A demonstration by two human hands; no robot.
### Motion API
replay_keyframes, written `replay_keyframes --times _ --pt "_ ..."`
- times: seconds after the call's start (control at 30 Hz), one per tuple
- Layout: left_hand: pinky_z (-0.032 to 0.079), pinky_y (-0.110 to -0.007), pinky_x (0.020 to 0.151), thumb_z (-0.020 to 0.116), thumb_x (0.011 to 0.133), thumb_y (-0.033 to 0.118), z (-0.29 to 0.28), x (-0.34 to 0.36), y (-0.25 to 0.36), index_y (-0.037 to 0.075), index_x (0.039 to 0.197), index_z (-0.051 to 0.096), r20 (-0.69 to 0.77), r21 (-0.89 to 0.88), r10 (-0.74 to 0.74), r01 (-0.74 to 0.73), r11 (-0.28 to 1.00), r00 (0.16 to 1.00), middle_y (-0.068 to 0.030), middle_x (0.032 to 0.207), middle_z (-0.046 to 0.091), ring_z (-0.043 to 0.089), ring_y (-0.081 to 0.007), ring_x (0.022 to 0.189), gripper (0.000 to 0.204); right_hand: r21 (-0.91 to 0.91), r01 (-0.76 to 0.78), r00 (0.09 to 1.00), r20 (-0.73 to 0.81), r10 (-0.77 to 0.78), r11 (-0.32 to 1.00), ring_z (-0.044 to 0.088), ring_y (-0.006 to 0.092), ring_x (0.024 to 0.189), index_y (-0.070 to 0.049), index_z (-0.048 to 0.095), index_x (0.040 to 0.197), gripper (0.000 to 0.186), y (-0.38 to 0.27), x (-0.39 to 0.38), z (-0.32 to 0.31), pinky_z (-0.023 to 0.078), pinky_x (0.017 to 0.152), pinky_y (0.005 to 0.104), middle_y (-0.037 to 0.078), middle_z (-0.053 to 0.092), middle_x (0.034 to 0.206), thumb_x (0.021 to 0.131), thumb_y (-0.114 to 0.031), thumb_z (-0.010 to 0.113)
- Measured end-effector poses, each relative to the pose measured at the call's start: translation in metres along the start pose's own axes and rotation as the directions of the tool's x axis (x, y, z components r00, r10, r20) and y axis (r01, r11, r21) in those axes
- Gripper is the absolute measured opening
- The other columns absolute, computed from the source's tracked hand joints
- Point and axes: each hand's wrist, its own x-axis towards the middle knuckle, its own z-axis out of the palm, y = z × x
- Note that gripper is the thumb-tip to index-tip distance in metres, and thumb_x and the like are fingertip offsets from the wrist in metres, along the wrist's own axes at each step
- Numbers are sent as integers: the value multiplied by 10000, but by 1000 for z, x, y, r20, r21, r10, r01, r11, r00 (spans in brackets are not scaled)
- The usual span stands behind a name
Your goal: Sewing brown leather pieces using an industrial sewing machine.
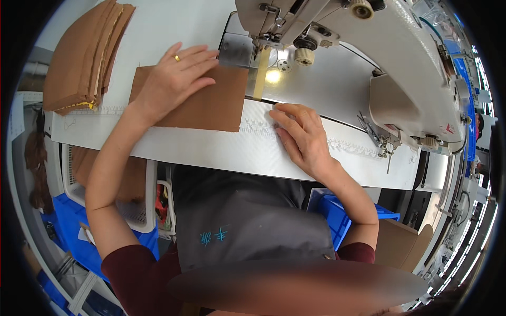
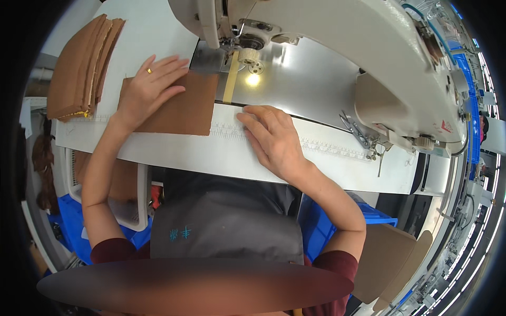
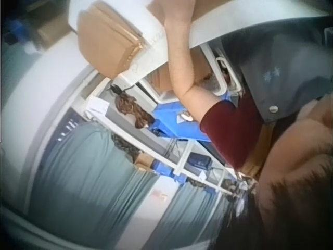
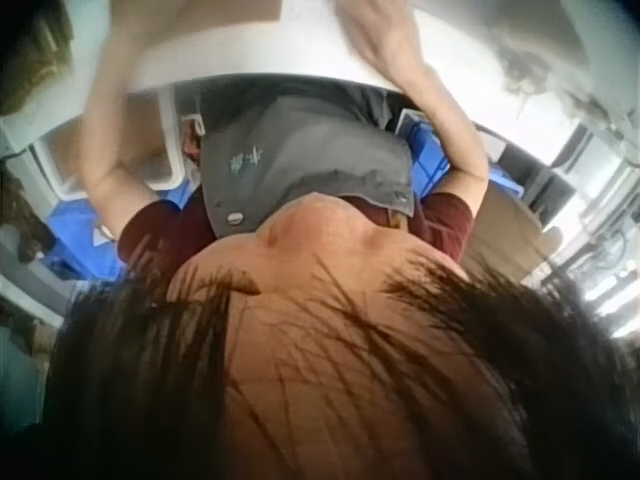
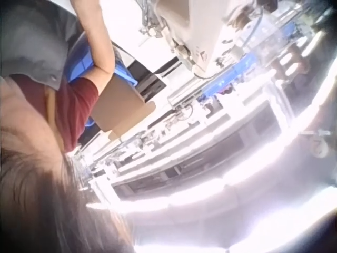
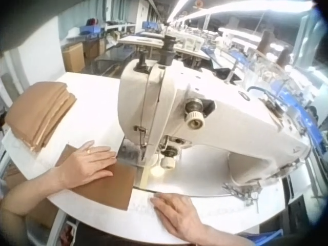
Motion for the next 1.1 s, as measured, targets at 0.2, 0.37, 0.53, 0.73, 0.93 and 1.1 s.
replay_keyframes --times 0.2,0.37,0.53,0.73,0.93,1.1 --pt "441 -442 1015 727 828 206 12 1 33 52 1089 684 -155 -137 -24 2 991 988 -33 1225 644 603 -211 1122 306 -44 104 995 2 -104 994 575 297 1025 -73 659 1188 425 -7 2 7 464 854 390 124 609 1187 773 13 680" --pt "395 -401 1025 701 856 219 17 17 22 60 1080 686 -143 -280 -239 192 941 961 -31 1180 648 621 -214 1021 274 -100 181 980 105 -170 978 554 278 1065 -103 661 1220 446 -25 3 19 442 858 383 117 584 1199 778 -41 672" --pt "255 -465 1119 676 884 192 23 23 21 84 971 664 119 -405 -387 401 822 914 -10 1123 621 591 -204 1031 139 -131 206 972 140 -188 970 505 291 1161 -57 620 1253 483 -24 2 23 424 925 392 151 541 1236 771 -77 618" --pt "212 -475 1131 648 906 187 27 27 20 75 906 632 115 -428 -407 415 803 906 -12 1078 613 592 -190 1005 113 -118 204 973 134 -188 972 503 288 1156 -57 624 1243 472 -24 2 24 423 921 389 148 535 1236 771 -80 620" --pt "317 -411 1045 662 893 164 31 24 17 66 903 639 49 -421 -359 346 839 932 -28 1056 613 587 -203 972 101 -111 203 973 138 -187 973 505 290 1153 -59 627 1237 470 -23 3 24 425 917 393 150 535 1236 768 -84 625" --pt "371 -364 962 678 874 144 34 27 17 64 901 645 -2 -424 -346 313 850 938 -33 1048 614 578 -211 957 90 -102 208 974 115 -196 973 525 293 1124 -16 632 1206 452 -18 2 21 439 901 398 147 555 1239 759 -79 624"
